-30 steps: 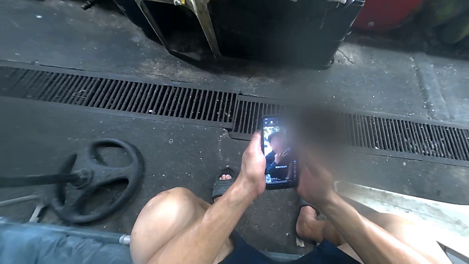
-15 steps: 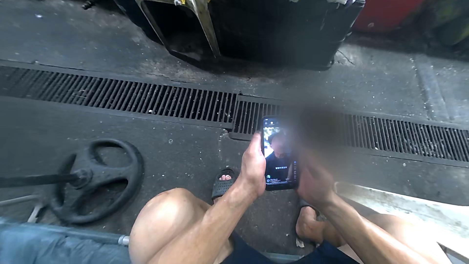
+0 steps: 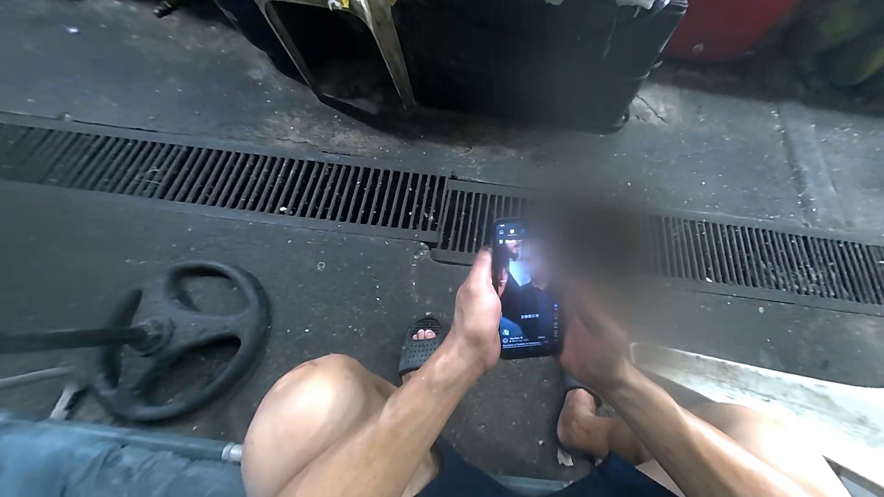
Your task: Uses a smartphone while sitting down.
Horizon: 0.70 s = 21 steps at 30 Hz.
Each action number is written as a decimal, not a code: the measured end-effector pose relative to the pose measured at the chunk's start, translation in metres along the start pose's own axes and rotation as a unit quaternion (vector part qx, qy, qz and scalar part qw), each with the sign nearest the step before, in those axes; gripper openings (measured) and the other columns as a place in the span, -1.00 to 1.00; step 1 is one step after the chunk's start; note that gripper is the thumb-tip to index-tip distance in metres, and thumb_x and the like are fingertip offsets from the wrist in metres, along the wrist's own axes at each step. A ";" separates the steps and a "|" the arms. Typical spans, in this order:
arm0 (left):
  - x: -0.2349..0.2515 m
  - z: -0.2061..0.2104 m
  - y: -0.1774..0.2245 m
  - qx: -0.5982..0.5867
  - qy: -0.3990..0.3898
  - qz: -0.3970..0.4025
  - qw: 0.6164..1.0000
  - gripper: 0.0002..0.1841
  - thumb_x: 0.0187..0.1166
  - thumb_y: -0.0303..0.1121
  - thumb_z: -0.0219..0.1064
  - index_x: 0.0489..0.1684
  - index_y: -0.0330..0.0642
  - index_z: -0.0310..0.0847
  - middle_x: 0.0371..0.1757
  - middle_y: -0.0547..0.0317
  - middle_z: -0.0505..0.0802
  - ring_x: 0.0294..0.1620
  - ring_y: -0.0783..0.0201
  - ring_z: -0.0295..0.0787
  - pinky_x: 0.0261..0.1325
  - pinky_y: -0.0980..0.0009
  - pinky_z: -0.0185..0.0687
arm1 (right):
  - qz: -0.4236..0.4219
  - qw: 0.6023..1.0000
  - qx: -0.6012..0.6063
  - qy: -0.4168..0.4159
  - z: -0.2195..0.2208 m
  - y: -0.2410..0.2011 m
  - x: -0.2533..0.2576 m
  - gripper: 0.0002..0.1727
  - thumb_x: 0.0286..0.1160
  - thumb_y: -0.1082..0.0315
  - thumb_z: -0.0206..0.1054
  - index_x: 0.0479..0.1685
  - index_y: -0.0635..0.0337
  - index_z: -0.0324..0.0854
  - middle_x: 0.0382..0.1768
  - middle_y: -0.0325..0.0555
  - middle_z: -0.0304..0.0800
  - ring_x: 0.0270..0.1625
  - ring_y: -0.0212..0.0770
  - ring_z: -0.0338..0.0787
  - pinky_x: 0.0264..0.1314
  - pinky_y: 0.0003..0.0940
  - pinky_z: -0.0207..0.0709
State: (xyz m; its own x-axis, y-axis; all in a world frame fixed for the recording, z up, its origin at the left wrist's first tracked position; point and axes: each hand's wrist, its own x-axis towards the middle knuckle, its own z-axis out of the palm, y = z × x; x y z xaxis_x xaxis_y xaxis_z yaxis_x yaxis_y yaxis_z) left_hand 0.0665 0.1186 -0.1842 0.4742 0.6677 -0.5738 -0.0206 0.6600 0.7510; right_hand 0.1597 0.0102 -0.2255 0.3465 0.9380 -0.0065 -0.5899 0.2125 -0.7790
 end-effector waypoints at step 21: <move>0.002 0.000 0.000 -0.020 -0.021 0.014 0.999 -0.43 0.91 -0.02 -0.34 0.10 -0.11 0.65 -0.09 0.08 0.84 0.04 0.22 0.81 0.15 0.19 0.74 | 0.008 1.000 -0.011 0.007 0.000 0.000 0.000 -0.13 0.64 -0.24 0.15 0.64 0.35 0.19 0.31 0.05 0.70 0.34 -0.14 0.74 0.48 -0.07 0.60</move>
State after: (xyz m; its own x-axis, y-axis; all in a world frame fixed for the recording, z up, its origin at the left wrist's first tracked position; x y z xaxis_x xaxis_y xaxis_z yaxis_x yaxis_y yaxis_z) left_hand 0.0672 0.1202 -0.1854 0.5098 0.6720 -0.5372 -0.0699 0.6547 0.7527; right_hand 0.1597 0.0107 -0.2251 0.3472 0.9374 -0.0270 -0.5787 0.1914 -0.7928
